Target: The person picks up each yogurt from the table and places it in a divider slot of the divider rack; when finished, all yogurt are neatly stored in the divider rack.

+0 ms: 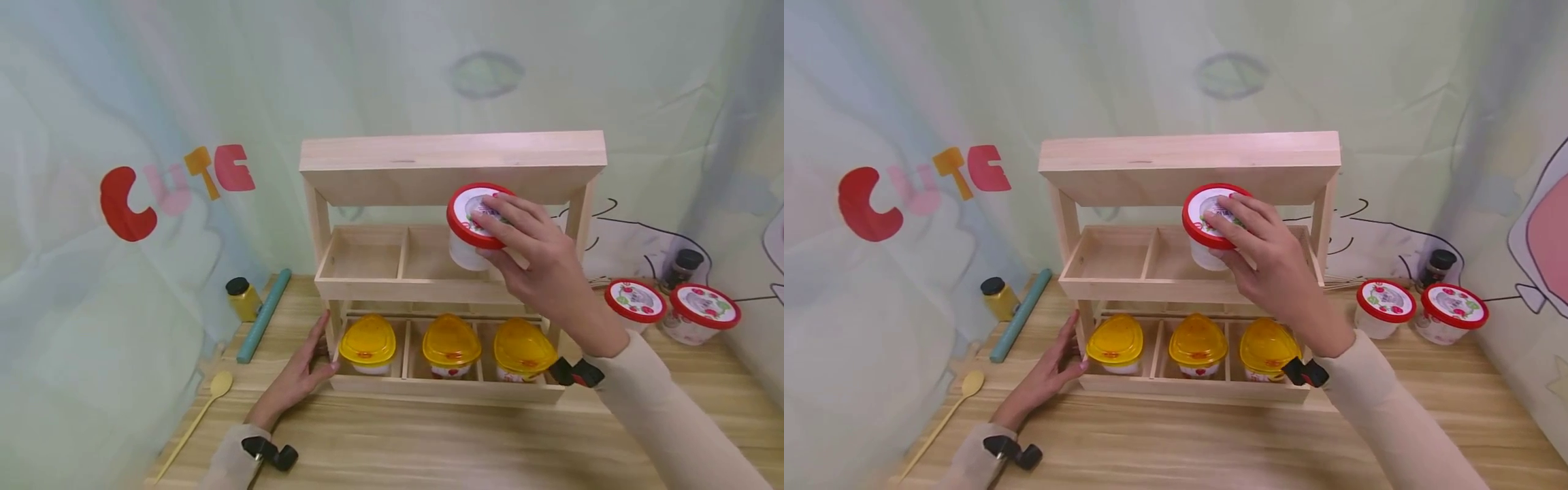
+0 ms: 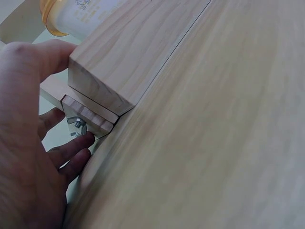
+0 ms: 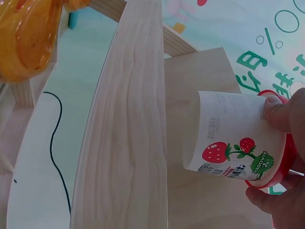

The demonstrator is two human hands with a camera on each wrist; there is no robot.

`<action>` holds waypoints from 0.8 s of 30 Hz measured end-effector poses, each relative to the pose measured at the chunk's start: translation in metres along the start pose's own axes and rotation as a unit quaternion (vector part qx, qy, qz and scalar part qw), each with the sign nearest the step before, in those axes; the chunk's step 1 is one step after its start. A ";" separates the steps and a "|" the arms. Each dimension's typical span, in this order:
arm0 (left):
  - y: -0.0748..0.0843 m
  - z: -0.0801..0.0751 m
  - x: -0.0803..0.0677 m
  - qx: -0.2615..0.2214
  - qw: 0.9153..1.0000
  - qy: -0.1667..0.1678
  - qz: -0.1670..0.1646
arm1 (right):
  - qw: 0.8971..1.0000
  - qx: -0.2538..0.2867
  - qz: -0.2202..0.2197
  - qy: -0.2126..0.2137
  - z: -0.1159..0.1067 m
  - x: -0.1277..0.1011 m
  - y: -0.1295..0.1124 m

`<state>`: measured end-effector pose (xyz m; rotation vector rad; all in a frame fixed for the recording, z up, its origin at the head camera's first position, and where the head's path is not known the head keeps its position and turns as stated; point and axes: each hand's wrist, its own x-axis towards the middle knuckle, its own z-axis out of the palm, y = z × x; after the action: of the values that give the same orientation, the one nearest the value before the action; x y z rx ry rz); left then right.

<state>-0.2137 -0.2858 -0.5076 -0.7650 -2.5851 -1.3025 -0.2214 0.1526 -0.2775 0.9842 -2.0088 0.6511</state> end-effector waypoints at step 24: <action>-0.002 -0.001 -0.001 -0.005 1.000 -0.004 0.003 | 0.997 0.054 -0.053 -0.010 0.058 0.042 -0.027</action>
<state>-0.2142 -0.2877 -0.5084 -0.7794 -2.5826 -1.3142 -0.2405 0.0787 -0.2721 1.1566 -1.9404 0.7015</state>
